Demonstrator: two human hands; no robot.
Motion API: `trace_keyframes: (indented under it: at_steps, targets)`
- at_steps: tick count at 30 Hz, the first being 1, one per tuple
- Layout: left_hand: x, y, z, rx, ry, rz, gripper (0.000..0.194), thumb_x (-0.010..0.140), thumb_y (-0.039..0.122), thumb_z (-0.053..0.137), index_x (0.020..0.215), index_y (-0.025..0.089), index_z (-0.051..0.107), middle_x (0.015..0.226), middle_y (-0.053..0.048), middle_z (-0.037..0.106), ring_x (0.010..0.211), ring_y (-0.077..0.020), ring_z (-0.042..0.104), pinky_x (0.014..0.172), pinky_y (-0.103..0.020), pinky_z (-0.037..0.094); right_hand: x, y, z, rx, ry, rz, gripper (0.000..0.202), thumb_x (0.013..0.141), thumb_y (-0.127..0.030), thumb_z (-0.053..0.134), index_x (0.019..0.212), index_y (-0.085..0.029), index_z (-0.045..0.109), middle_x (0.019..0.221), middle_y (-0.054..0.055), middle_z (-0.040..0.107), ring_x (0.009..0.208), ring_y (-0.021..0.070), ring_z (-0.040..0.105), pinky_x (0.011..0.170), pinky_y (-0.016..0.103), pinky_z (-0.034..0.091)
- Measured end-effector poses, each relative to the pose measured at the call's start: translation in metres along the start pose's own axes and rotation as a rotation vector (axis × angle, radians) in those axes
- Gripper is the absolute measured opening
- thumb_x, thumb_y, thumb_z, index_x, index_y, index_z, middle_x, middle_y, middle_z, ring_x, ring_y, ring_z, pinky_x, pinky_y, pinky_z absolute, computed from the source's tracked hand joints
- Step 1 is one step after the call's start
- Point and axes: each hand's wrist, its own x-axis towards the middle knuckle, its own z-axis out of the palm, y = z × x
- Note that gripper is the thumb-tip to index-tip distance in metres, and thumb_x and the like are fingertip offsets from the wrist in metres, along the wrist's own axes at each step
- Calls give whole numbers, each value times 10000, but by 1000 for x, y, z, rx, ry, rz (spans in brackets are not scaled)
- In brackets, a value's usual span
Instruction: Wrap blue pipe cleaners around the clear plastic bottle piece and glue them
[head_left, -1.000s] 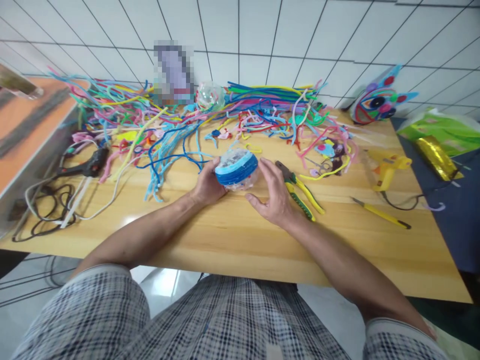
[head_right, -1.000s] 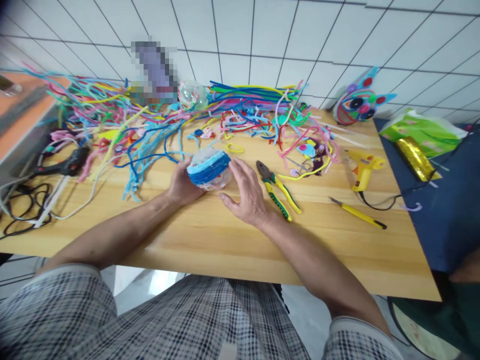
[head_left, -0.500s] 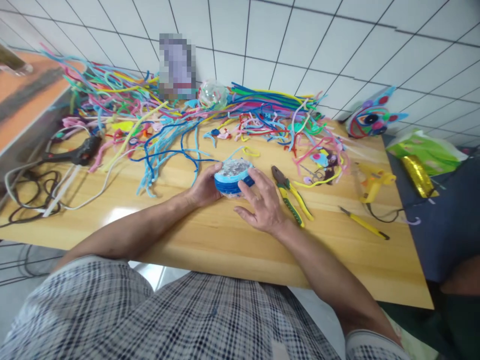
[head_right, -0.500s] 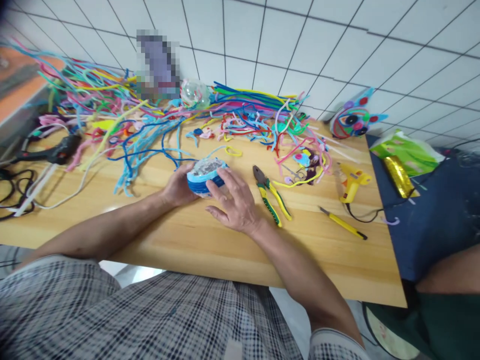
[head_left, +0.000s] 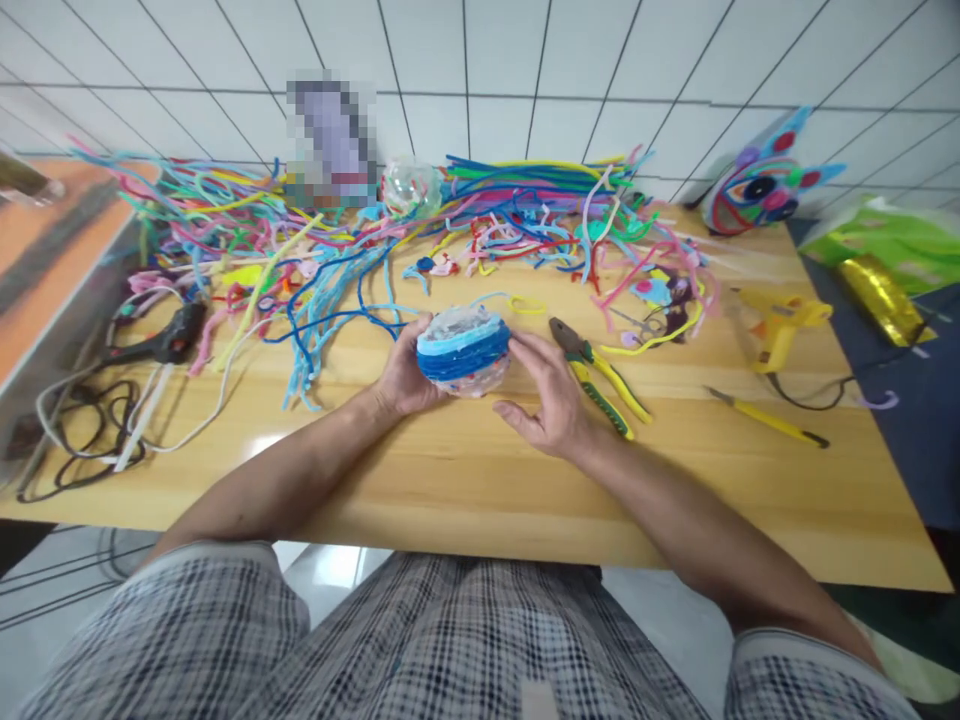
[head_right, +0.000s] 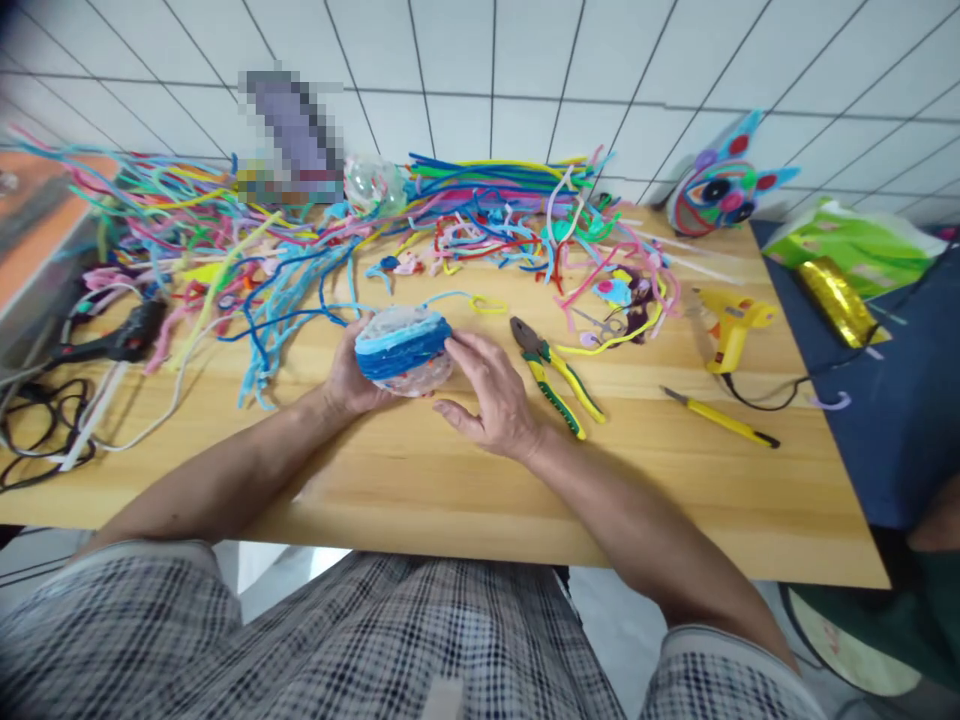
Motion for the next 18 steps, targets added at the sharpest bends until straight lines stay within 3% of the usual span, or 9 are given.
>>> trace_keyframes:
  at_steps: [5,10,14,18]
  targets:
    - [4,-2,-4,60,17,0,569,879,619,760,1270,206,766,1233,-85,863,1223,-357,807,1043,-496,658,-4,-3,-1,-88,-35,-51,893,1063,-588,644,1804,-373,194,1734,159,465,1529,400,579,1218,645,565]
    - [7,-5,-4,77,-37,5,560,793,652,855,1131,212,785,1115,-80,882,1246,-386,806,1017,-505,683,-5,-4,-4,-106,-32,-81,903,1060,-560,665,1807,-370,196,1768,164,430,1542,397,577,1178,620,608]
    - [7,-4,4,115,-83,11,629,748,700,882,1120,201,790,1156,-112,878,1309,-435,776,1022,-555,688,-6,-3,-6,-61,-15,-58,935,1042,-574,683,1808,-326,207,1766,173,457,1554,401,568,1206,626,590]
    - [9,1,13,146,-12,212,574,765,652,884,1105,197,805,1223,-114,870,1353,-427,755,1100,-533,665,-7,0,-6,-98,-20,51,903,1058,-486,674,1804,-271,213,1678,189,569,1529,377,596,1231,617,569]
